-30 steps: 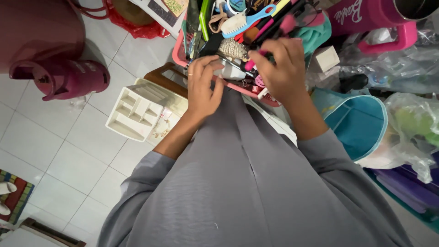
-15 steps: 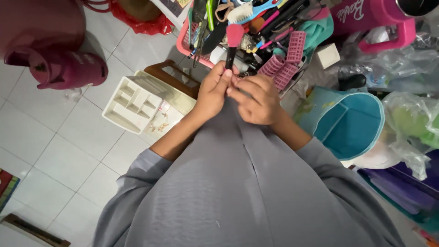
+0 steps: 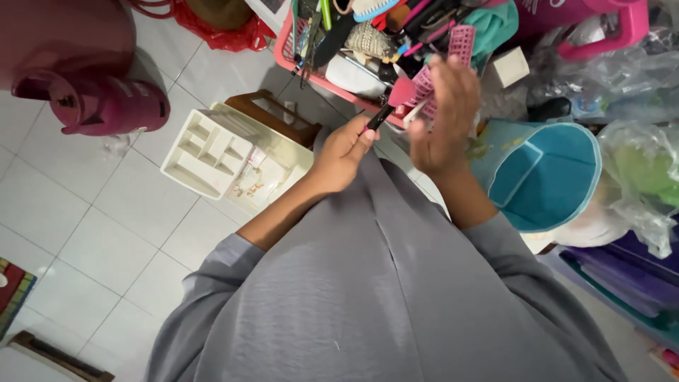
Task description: Organizing jewelry, hair rollers, brushes, and other personal accessories into containers.
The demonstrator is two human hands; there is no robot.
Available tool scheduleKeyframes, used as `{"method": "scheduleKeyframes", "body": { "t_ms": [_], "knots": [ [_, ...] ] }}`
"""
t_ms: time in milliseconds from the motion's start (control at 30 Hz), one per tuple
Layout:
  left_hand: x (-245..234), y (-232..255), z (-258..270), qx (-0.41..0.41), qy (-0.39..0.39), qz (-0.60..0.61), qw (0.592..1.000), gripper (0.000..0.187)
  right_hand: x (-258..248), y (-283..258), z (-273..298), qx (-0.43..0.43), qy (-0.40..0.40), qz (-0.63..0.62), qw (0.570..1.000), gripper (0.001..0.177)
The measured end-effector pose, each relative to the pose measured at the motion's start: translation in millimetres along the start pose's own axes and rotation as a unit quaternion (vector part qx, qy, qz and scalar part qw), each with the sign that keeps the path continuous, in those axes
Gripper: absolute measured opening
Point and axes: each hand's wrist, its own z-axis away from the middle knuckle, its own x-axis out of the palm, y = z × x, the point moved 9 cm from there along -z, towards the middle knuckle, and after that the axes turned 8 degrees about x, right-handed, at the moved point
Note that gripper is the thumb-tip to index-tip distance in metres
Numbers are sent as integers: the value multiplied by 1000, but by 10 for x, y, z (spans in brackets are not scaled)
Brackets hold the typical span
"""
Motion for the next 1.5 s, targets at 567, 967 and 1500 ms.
{"method": "scheduleKeyframes", "body": {
  "t_ms": [567, 967, 1500],
  "knots": [
    [327, -148, -59, -57, -50, 195, 978, 22, -110, 170, 687, -40, 74, 97, 992, 64],
    [343, -304, -55, -68, -36, 262, 962, 22, -37, -117, 528, -67, 35, 88, 993, 38],
    [-302, -718, 808, -65, 173, -58, 981, 39, 1628, -74, 835, 168, -368, -288, 868, 20]
  ]
}}
